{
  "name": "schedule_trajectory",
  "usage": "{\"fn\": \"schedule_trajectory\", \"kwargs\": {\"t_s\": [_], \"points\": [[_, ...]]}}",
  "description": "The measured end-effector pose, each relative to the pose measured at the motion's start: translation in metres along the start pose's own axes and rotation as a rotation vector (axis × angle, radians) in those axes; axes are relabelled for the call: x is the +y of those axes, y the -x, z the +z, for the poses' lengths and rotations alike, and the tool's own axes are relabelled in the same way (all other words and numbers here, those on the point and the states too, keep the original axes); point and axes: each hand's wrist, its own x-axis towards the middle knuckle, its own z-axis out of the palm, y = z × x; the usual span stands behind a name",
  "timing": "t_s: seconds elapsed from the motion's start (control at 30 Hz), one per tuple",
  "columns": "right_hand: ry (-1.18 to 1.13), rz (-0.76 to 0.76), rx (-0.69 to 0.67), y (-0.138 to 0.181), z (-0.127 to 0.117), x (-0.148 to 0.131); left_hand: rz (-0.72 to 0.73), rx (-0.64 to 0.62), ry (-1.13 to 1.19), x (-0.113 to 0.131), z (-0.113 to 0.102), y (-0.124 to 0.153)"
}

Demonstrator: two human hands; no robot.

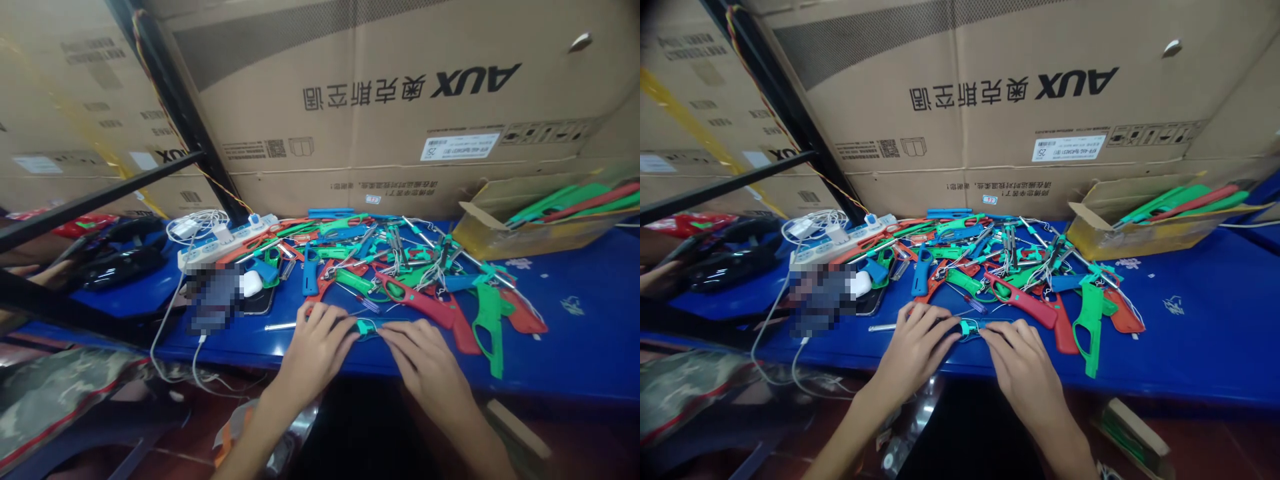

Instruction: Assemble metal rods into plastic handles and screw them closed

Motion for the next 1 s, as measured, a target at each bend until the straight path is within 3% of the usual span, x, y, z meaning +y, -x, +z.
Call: {"fn": "schedule_trajectory", "kwargs": {"t_s": [0.4, 0.63, 1.0], "points": [[0.191, -0.084, -0.074, -0.005, -0.001, -0.005, -0.017, -0.024, 0.026, -0.001, 0.001, 0.002], [0.158, -0.061, -0.099, -0.006, 0.0, -0.005, -0.168, 0.073, 0.055, -0.015, -0.011, 0.01], [0.082, -0.039, -0.12, -0.005, -0.004, -0.005, -0.139, -0.008, 0.147, -0.025, -0.013, 0.011]]}}
